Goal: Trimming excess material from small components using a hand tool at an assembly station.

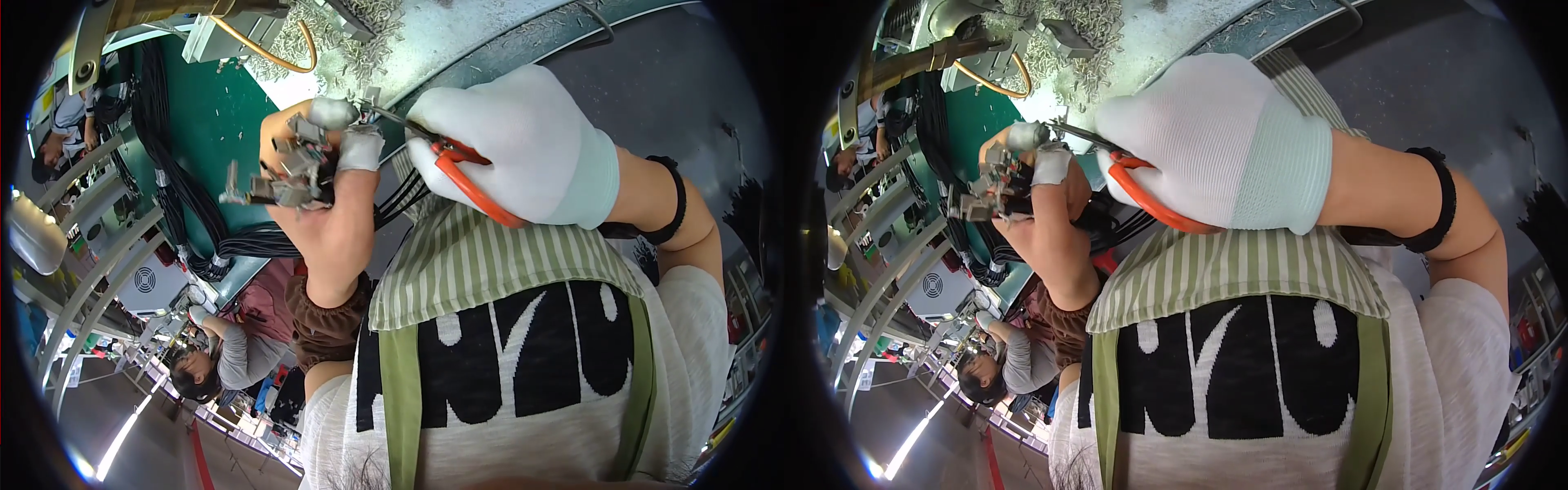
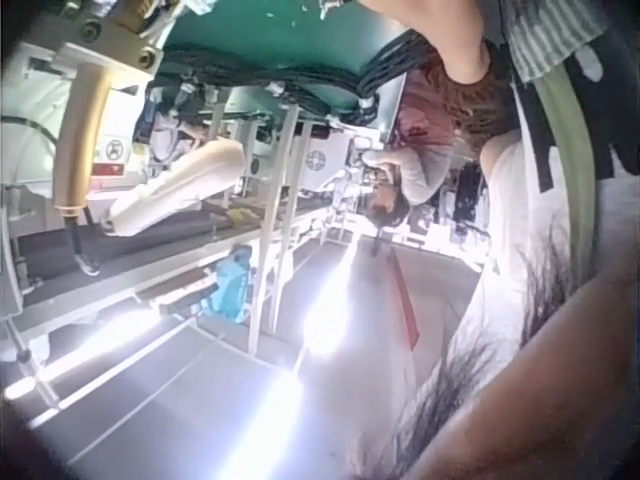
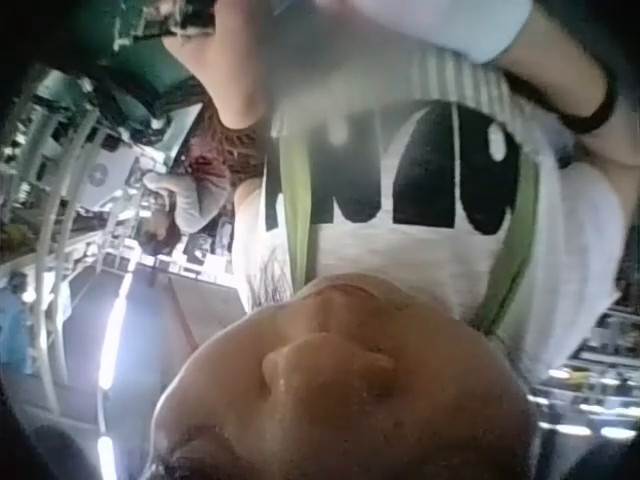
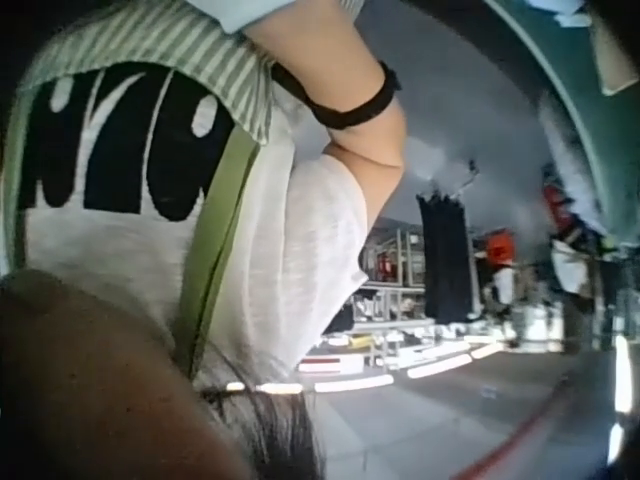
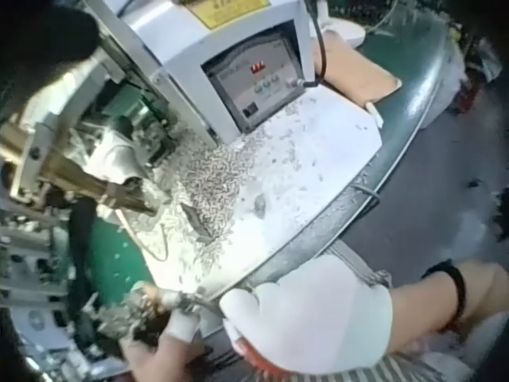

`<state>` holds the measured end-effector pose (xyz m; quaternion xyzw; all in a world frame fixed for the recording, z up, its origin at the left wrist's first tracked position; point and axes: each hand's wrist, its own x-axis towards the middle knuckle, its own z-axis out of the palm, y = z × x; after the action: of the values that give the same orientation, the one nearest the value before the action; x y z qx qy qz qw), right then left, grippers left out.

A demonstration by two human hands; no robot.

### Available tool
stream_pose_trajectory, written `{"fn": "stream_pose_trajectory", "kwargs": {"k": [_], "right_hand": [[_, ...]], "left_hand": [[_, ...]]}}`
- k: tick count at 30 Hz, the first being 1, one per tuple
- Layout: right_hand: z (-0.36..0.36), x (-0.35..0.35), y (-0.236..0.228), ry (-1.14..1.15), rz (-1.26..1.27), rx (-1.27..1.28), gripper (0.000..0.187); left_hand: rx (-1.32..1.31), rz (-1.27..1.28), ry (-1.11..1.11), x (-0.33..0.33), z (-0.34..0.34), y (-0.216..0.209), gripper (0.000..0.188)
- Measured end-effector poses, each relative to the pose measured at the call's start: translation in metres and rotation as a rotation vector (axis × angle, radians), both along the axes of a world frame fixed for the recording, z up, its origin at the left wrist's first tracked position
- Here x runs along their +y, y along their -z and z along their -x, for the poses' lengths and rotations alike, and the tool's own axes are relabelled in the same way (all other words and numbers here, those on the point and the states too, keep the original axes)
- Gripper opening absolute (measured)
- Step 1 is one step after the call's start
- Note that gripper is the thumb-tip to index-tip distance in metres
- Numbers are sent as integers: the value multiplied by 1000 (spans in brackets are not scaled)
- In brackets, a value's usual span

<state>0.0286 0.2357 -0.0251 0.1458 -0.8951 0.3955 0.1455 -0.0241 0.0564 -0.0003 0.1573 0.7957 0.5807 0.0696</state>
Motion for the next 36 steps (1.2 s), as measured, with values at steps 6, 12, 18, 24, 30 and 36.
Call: {"fn": "stream_pose_trajectory", "kwargs": {"k": [6, 12, 18, 24, 30, 36], "right_hand": [[5, 1, 5, -100, 258, -62, 10], [4, -7, 14, -2, 186, 14, 10], [3, -12, 20, 145, -48, 102, 9], [9, 0, 18, -124, 259, -124, 12], [31, 27, 12, -47, 326, 25, 24], [80, 34, 6, -148, 939, -643, 24]], "left_hand": [[464, 246, 161, 9, -5, -6, 21], [-6, 96, -27, 1, -6, -4, 19], [-50, 130, -45, 3, -3, 0, 21], [-301, 31, -169, -2, 7, 6, 14], [-584, -277, 2, -21, 58, 19, 13], [-516, -180, 117, -4, 88, 22, 25]]}}
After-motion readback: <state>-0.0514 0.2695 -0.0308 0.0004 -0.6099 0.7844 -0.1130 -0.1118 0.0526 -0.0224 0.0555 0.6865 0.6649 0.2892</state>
